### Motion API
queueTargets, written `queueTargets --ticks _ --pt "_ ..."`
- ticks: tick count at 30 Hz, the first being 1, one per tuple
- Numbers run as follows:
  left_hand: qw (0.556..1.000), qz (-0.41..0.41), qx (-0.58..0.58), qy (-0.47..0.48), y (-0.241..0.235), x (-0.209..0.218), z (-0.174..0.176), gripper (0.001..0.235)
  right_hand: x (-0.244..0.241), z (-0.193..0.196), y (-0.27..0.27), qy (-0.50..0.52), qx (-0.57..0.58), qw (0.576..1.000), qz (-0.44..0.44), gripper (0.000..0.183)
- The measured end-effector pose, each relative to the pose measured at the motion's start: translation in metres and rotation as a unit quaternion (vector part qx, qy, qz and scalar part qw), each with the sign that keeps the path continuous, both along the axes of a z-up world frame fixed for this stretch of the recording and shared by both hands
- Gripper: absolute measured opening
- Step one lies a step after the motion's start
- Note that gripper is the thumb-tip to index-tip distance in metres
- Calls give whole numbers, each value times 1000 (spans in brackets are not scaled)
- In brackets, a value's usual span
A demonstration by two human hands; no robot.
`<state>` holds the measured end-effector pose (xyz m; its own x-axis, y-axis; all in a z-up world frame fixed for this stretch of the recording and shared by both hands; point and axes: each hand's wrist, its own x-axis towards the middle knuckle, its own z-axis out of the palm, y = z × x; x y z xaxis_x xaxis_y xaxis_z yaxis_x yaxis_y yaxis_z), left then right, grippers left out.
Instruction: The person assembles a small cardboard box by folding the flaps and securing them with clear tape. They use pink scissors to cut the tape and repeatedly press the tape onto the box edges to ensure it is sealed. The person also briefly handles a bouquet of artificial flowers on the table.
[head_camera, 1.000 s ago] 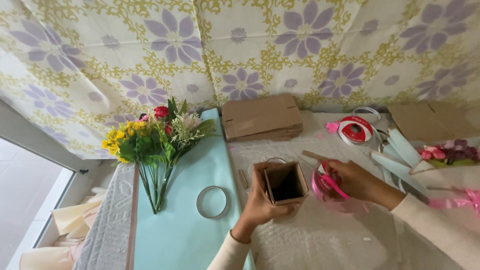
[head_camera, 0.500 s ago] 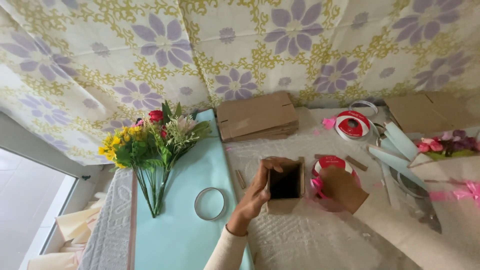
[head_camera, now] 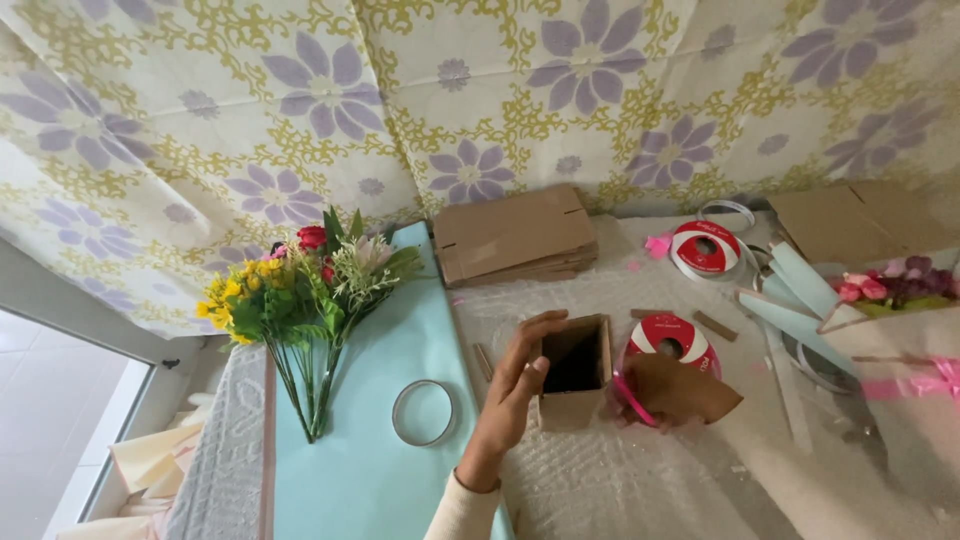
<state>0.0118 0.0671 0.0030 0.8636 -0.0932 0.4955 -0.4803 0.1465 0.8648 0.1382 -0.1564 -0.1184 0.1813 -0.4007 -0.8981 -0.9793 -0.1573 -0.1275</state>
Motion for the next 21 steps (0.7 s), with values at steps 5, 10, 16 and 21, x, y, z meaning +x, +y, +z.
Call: queueTargets --ticks 5,10,16,21 --pt "988 44 146 -9 13 -6 16 58 -38 88 -6 -256 -50 705 660 14" --pt "987 -15 154 47 13 -7 21 63 -43 34 -11 -323 -205 603 700 31" --pt "979 -51 190 61 18 -1 25 76 -35 38 -18 -383 -129 541 737 30" --pt "980 -33 171 96 14 4 17 84 -28 102 -22 -294 12 608 737 20"
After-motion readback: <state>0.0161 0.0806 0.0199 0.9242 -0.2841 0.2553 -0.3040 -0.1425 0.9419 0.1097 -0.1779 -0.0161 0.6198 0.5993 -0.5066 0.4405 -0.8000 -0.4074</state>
